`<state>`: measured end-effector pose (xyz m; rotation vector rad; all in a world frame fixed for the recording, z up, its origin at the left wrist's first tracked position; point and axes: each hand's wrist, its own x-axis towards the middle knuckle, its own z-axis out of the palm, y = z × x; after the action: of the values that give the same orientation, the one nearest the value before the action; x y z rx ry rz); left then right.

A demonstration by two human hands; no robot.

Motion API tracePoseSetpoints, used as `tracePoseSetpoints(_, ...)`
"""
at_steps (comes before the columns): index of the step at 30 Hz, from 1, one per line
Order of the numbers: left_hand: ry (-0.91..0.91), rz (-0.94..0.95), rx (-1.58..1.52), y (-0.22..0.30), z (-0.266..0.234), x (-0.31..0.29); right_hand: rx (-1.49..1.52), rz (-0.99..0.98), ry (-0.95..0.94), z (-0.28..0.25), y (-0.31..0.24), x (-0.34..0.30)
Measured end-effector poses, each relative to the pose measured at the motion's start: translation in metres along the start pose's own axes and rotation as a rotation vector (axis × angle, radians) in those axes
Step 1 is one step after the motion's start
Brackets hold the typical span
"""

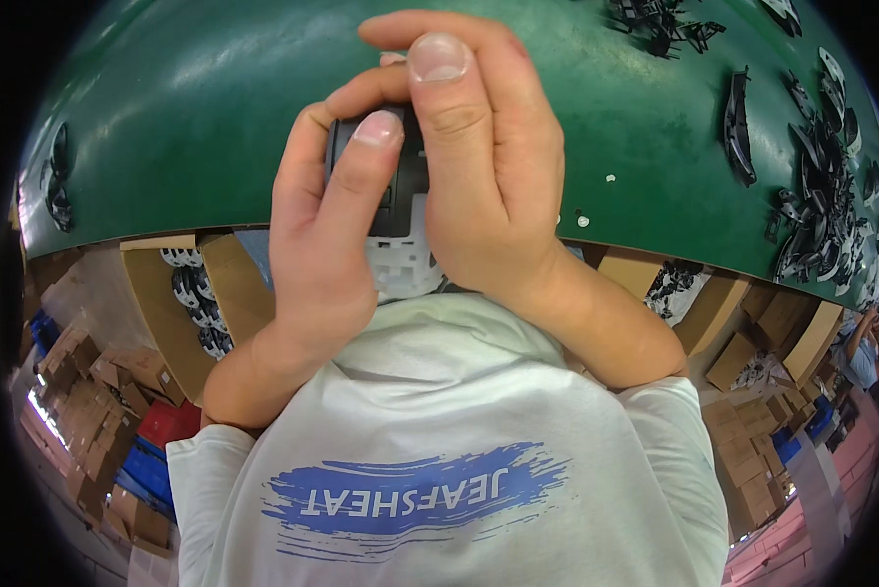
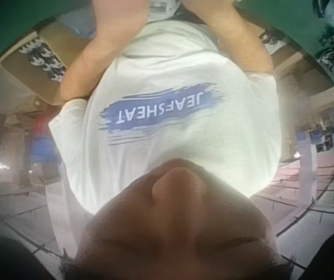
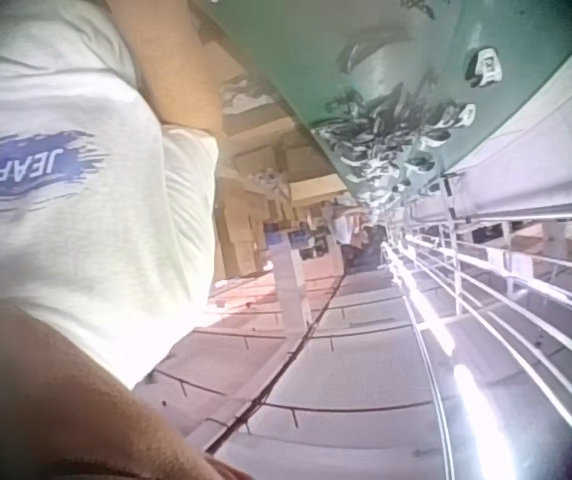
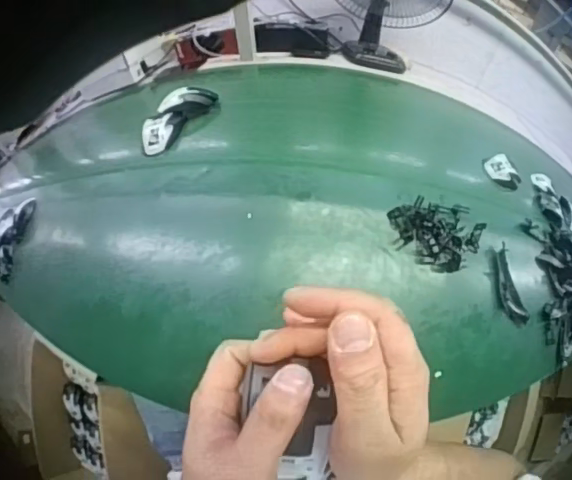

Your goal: The person assembles computer mice by taking mouse shells from a conveyor belt, inserting plastic components into them by hand, snapping on outer panels, and packing the assembled units into a cardboard box.

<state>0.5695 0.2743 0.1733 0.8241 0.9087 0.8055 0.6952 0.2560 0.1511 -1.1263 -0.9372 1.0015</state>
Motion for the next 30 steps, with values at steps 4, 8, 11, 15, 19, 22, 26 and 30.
tracePoseSetpoints(4,0.052,0.063,0.112,-0.006,-0.001,-0.004,0.119,-0.015,-0.064,-0.004,0.004,0.009)
tracePoseSetpoints(8,0.026,-0.102,-0.128,0.004,-0.009,0.004,0.209,-0.053,-0.106,-0.001,-0.005,0.019)
tracePoseSetpoints(11,0.077,-0.340,-0.404,0.013,-0.013,0.012,0.190,0.149,0.022,0.016,-0.014,0.022)
tracePoseSetpoints(15,0.200,-0.410,-0.421,0.014,-0.004,0.010,-0.250,-0.291,0.066,0.011,0.008,0.021)
tracePoseSetpoints(19,0.226,-0.322,-0.372,0.008,-0.002,0.011,-0.198,-0.324,0.121,0.013,0.002,0.018)
tracePoseSetpoints(22,0.140,-0.346,-0.394,0.014,-0.007,0.023,0.026,-0.122,0.123,0.019,0.000,0.023)
tracePoseSetpoints(26,0.126,-0.345,-0.390,0.024,0.003,0.026,0.241,0.002,0.079,0.009,-0.002,0.035)
tracePoseSetpoints(30,0.105,-0.381,-0.402,0.030,0.004,0.022,0.323,0.127,0.045,0.006,-0.004,0.027)
